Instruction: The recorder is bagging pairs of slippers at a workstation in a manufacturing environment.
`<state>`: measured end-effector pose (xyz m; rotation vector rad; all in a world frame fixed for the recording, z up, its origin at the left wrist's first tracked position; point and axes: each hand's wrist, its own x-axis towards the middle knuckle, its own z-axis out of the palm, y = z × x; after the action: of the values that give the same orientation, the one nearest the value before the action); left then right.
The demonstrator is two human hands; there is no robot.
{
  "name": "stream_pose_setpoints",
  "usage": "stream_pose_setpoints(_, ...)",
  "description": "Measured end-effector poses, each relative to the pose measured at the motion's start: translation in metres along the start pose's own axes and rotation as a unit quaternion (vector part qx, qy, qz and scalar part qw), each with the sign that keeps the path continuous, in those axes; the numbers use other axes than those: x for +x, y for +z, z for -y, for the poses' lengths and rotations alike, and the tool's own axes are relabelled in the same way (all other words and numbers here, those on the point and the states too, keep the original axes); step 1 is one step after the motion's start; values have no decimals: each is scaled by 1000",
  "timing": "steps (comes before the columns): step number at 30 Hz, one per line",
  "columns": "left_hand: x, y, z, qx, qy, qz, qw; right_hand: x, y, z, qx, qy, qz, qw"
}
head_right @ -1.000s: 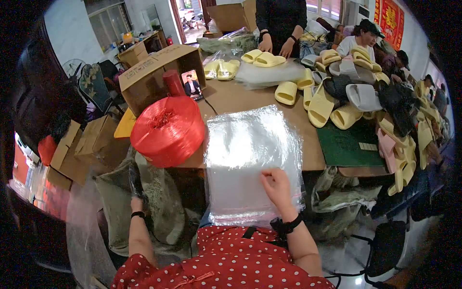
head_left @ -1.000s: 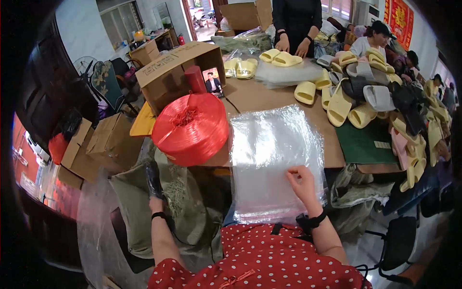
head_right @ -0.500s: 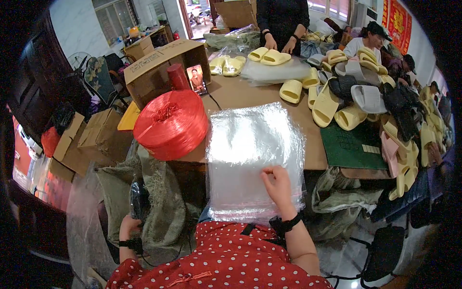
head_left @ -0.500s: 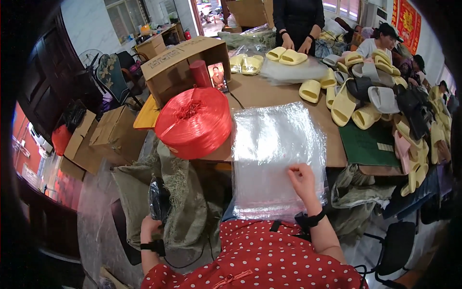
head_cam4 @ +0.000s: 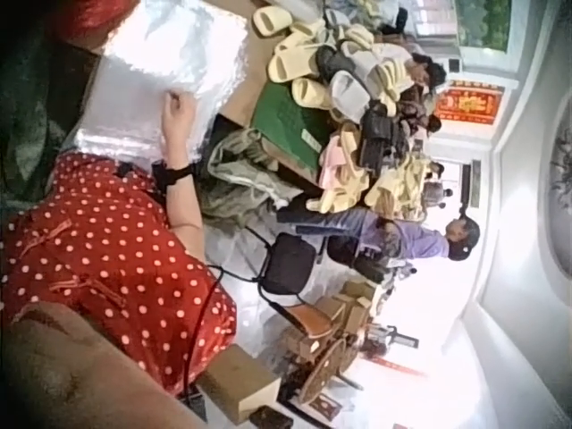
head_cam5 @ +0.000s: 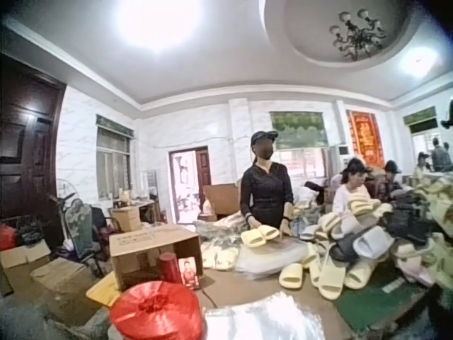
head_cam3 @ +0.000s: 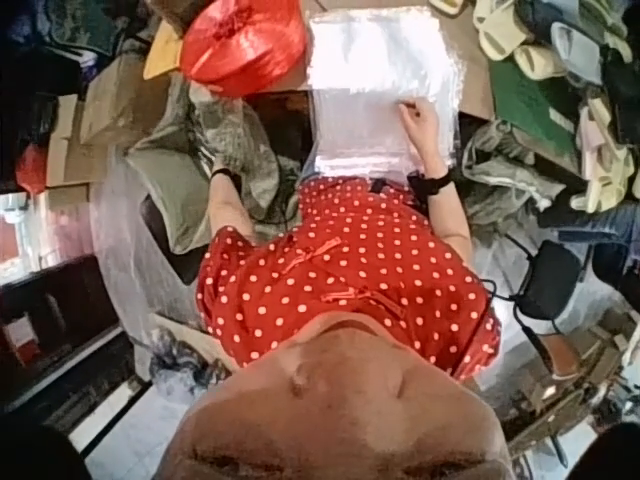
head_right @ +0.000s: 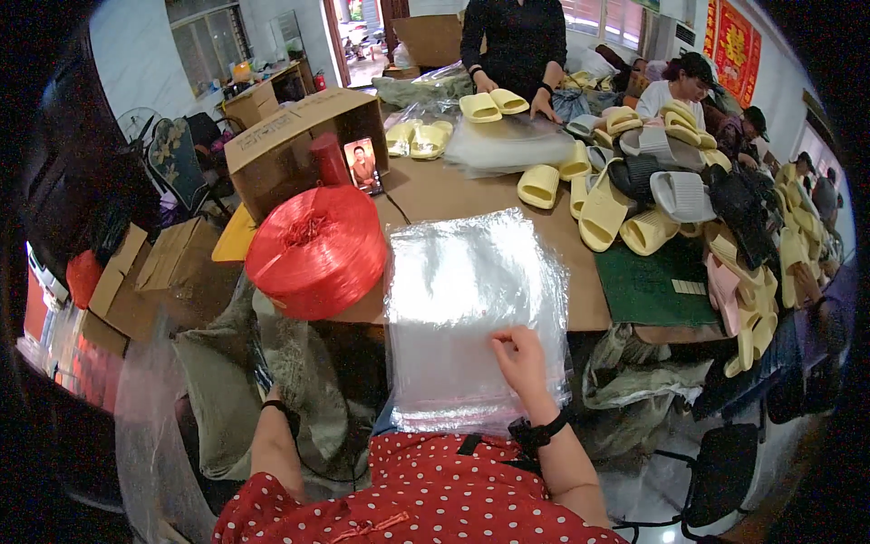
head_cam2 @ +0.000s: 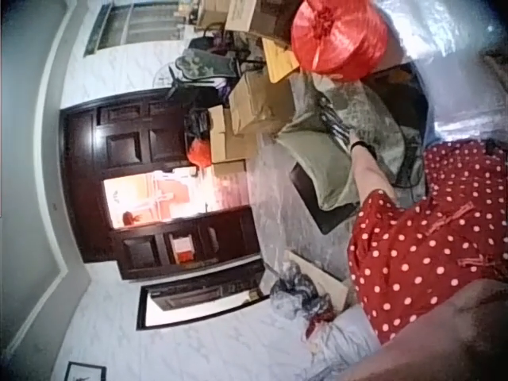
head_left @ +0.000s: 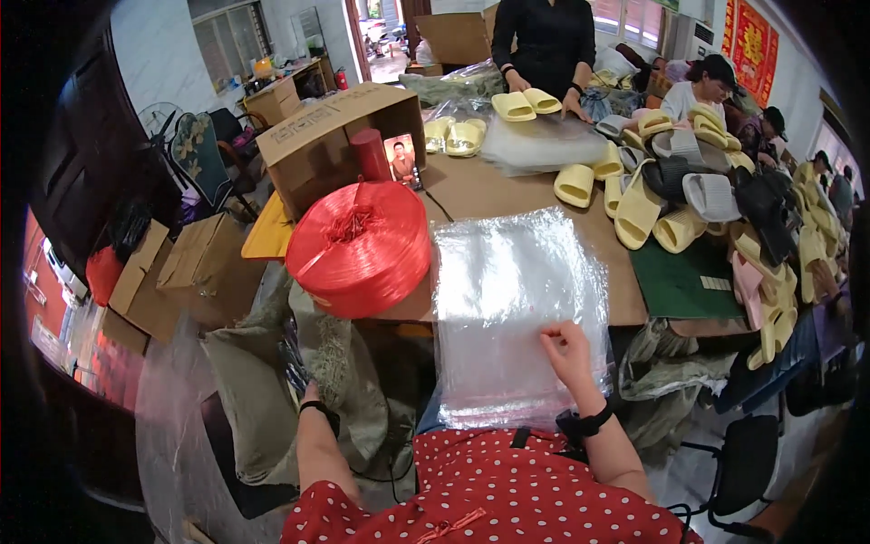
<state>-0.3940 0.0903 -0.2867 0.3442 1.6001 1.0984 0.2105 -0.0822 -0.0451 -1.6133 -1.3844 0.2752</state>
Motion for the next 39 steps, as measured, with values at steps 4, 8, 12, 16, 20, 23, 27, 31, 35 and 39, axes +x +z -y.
stream_pose_setpoints(4, -6, -21, 13, 150, 129, 55, 979, 0, 1, 1, 12, -14, -7, 1000)
stream_pose_setpoints(8, -60, -16, -30, 252, 133, 37, 958, 3, -3, 5, -3, -24, 1, 1000)
stream_pose_setpoints(12, -136, 0, -83, 433, 316, -109, 837, 3, -2, 0, 6, -14, 10, 1000)
stream_pose_setpoints(16, -316, 104, -132, 416, 540, -95, 725, 3, -10, 9, -16, -15, 22, 1000)
stream_pose_setpoints(20, -386, 193, -122, 384, 633, 136, 658, 3, -10, 3, 4, -31, 26, 999)
stream_pose_setpoints(23, -376, 248, -93, 406, 658, 267, 576, 7, -16, 5, 4, -46, 55, 997)
stream_pose_setpoints(27, -351, 307, -67, 435, 674, 297, 518, 25, -35, -5, 81, 38, 104, 991)
stream_pose_setpoints(31, -322, 327, -48, 464, 663, 274, 520, 99, -66, -71, 71, 46, -99, 991)
stream_pose_setpoints(35, -304, 327, -36, 479, 657, 244, 529, 194, -117, -133, -26, 137, -219, 966)
stream_pose_setpoints(39, -309, 343, -35, 466, 664, 260, 524, 245, -155, -213, 76, 289, -256, 919)
